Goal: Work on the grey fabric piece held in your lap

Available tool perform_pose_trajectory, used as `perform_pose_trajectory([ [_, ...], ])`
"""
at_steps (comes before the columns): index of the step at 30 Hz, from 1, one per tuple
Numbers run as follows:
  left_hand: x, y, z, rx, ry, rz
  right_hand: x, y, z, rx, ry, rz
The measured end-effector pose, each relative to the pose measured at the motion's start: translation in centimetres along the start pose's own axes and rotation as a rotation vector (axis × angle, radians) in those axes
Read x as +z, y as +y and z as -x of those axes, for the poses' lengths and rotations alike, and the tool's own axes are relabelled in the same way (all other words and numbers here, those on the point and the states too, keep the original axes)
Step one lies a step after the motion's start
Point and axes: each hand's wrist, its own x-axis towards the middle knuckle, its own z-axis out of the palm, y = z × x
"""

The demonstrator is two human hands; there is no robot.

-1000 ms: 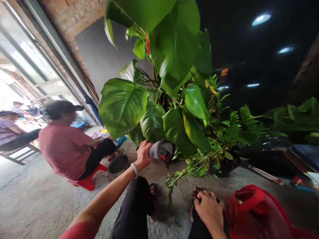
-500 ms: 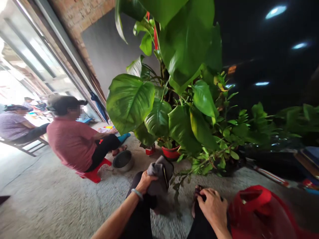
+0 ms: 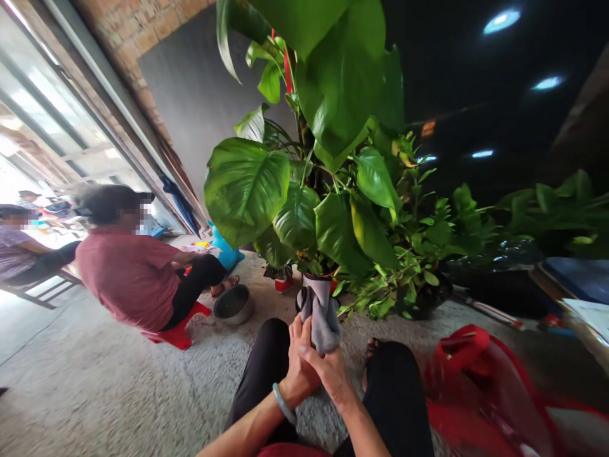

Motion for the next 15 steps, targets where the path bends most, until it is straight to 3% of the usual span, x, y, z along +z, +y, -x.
perform_pose_trajectory([
  [4, 0.3, 1.0, 1.7, 0.260, -0.049, 0.079, -1.4, 0.8, -0.1, 0.129, 0.206, -0.133],
  [6, -0.1, 1.6, 1.9, 0.308, -0.041, 0.162, -1.7, 1.1, -0.3, 0.145, 0.258, -0.204],
  [11, -2.7, 2.6, 1.1, 0.190, -0.015, 0.453, -1.1, 0.4, -1.0, -0.014, 0.351, -0.269],
  [15, -6.0, 3.8, -2.5, 0.091, -0.034, 0.828, -0.4, -3.6, -2.1, -0.192, 0.328, -0.159],
])
